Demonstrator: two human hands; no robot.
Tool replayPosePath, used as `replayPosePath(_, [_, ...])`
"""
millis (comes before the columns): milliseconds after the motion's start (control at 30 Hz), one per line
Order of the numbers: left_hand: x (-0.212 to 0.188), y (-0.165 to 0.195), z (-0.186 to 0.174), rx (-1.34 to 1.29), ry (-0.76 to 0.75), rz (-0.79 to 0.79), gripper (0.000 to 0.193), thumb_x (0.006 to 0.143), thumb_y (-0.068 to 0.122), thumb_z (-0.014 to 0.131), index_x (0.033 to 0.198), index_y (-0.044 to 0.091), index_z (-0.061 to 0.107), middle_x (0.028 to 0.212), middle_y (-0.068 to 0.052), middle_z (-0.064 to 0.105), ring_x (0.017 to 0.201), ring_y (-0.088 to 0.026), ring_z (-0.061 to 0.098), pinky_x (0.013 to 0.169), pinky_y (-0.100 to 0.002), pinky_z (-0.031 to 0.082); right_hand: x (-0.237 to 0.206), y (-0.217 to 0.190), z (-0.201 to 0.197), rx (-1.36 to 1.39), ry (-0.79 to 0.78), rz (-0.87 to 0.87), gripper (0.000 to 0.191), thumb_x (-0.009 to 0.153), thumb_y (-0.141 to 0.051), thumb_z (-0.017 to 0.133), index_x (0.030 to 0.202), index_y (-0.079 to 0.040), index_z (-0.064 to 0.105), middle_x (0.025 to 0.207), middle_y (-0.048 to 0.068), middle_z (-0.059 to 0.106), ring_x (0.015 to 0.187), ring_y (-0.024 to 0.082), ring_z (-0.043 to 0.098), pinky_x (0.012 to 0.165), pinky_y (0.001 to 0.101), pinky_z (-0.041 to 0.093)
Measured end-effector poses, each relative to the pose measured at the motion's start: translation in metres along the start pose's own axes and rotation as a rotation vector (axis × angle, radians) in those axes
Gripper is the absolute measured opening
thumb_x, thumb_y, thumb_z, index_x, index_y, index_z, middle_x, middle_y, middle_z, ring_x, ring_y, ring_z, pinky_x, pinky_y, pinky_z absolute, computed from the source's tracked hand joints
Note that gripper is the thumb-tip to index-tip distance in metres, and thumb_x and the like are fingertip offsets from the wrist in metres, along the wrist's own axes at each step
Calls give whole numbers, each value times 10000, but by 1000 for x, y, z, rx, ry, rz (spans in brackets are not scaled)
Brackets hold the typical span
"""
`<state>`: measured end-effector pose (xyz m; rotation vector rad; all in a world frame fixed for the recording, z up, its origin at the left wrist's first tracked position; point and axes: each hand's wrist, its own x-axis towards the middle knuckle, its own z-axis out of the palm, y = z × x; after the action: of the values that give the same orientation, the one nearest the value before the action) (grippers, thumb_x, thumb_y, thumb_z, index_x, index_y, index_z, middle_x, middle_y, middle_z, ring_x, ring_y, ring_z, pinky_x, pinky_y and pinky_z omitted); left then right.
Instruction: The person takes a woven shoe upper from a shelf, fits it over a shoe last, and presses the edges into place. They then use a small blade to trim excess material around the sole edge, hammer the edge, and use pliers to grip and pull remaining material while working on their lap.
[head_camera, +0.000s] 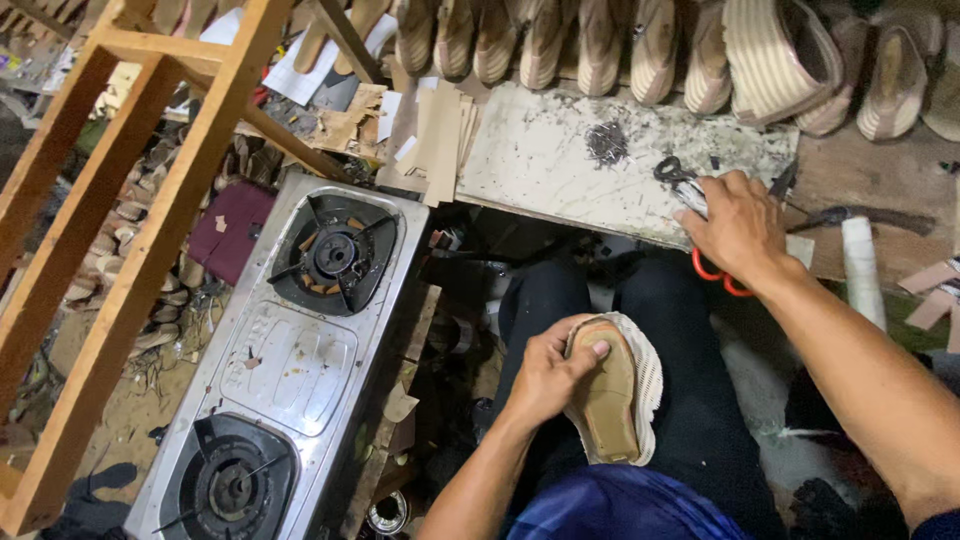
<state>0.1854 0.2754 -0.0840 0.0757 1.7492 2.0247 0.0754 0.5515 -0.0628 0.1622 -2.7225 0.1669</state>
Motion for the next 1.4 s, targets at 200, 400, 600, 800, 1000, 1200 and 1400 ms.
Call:
replayPosePath(200, [1,10,-8,53,21,31,414,916,157,725,1292,-4,659,1101,-54,750,1001,-101,685,912,-275,551,27,8,0,-28,-233,-13,288,1042,-252,632,1236,-42,664,978,207,709,886,392,700,849,516,562])
replayPosePath(400, [8,14,-17,117,26,40,447,893,161,741,1296,-12,657,1063,-70,766,966,-105,701,881,-279,572,-24,-3,-47,675,11,313,381,1113,-252,562,1414,-19,579,907,95,649,785,191,618,684,361,494])
replayPosePath(600, [8,19,-8,225,-36,73,460,886,163,737,1303,-12,653,1038,-103,783,948,-132,737,868,-295,585,-104,-39,-82,906,-936,641,267,958,-274,710,1019,-17,673,723,113,595,610,165,544,534,358,489])
replayPosePath(800, [-4,17,19,292,-116,192,447,891,141,714,1307,-9,649,1059,-136,784,973,-159,755,870,-313,592,-121,-47,-90,1158,-1189,700,369,883,-275,624,1215,-136,704,1068,-2,784,976,94,753,745,331,674])
replayPosePath(1000, [-10,18,29,318,-128,224,416,899,141,723,1285,-5,665,1028,-152,785,941,-187,764,845,-320,595,-110,-46,-105,940,-1293,653,342,960,-351,570,1175,-95,643,872,49,743,760,185,760,657,367,624])
replayPosePath(1200, [-5,27,3,392,-228,238,519,891,143,710,1383,47,576,1006,-164,751,873,-253,746,770,-338,571,-141,-84,-84,638,-940,567,326,992,-401,550,1050,-86,608,596,131,664,491,252,694,536,417,561])
replayPosePath(1400, [-4,22,2,383,-215,219,481,905,115,697,1372,67,592,898,-141,746,776,-230,741,726,-343,571,-164,-103,-64,722,-556,406,261,963,-280,551,1043,-37,600,698,204,685,654,401,691,577,475,519])
